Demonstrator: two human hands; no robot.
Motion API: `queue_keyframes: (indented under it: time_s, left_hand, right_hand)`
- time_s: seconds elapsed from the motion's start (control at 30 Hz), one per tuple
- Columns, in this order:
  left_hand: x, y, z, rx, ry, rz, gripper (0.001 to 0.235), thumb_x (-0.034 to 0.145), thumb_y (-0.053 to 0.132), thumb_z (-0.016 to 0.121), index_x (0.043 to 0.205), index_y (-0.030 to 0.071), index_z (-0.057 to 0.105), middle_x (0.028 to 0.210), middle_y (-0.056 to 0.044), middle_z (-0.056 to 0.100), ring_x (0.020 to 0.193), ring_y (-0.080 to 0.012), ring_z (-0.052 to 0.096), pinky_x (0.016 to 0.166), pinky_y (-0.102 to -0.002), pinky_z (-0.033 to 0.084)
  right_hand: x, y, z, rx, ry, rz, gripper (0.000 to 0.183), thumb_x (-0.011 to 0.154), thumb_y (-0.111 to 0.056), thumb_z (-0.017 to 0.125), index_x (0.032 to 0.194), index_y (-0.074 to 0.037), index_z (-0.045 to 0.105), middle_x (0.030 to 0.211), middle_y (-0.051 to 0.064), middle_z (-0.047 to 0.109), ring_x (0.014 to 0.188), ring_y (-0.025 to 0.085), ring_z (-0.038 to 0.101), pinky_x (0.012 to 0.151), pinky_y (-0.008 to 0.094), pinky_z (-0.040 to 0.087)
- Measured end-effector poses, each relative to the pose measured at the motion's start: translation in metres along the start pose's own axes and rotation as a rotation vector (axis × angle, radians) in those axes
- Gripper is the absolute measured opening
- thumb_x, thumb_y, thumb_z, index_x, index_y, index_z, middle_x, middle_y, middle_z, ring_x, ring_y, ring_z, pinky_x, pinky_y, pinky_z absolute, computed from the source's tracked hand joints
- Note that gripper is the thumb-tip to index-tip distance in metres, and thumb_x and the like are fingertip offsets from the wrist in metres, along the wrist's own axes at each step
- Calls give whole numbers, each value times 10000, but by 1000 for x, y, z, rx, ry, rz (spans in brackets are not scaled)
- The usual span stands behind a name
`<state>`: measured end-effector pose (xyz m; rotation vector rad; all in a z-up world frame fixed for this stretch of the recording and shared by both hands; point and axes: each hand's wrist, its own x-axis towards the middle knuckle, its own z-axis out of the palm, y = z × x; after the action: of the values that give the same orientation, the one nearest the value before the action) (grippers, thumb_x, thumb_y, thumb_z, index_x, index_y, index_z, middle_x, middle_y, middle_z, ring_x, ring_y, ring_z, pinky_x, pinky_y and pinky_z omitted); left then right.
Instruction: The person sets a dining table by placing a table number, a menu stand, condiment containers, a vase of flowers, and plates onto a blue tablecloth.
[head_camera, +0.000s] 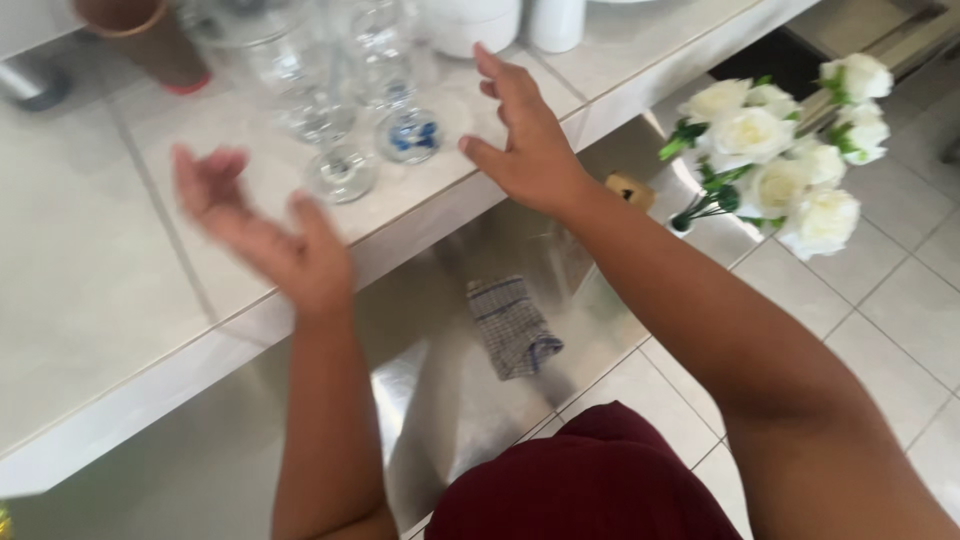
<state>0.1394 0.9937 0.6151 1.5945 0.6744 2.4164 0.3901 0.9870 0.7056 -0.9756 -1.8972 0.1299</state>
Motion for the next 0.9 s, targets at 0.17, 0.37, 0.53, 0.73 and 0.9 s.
queue_keyframes:
  time_s: [0.17,0.37,0.53,0.73,0.9]
  left_hand:
    - [-24,28,26,78,93,227,620,952,-166,519,1504,93,407,1387,-35,433,1169,-167,478,1067,-317,409]
    - [-33,106,125,20,-280,156,244,988,-132,561,1182,7,610,1099,-125,671,994,-213,628,907,-287,482]
    - [-38,125,238,33,-488,10,278,983,-66,626,1242,35,639,1158,-106,651,1085,-229,641,987,-301,516]
    - [-41,74,305,248,-335,-61,485,961,14,690,1416,40,523,1388,-146,549,1263,-289,547,1129,-393,456]
    - [-28,-4,329,468,-202,0,660,958,89,756,1513,11,407,1484,-220,494,1387,-395,483,1182,-471,400]
  right_hand:
    - [1,-21,-102,-298,-339,-66,595,952,-198,738,1491,-101,504,1511,158,480,1293,293,579,853,371,588]
    - [-1,-9,-234,-630,-475,64,497,914,-281,715,1359,-77,631,1329,152,624,943,325,683,860,427,545]
    - [-7,63,-324,-697,-404,-126,429,940,-220,739,1328,-44,690,1275,187,670,1065,358,663,910,434,534]
    - [26,139,-362,-401,-393,-6,328,956,-187,719,1274,-104,725,1216,131,704,1102,245,696,946,326,559]
    - [70,177,-324,-215,-479,-180,325,981,-166,727,1301,-111,726,1249,127,697,1114,263,704,1029,316,557]
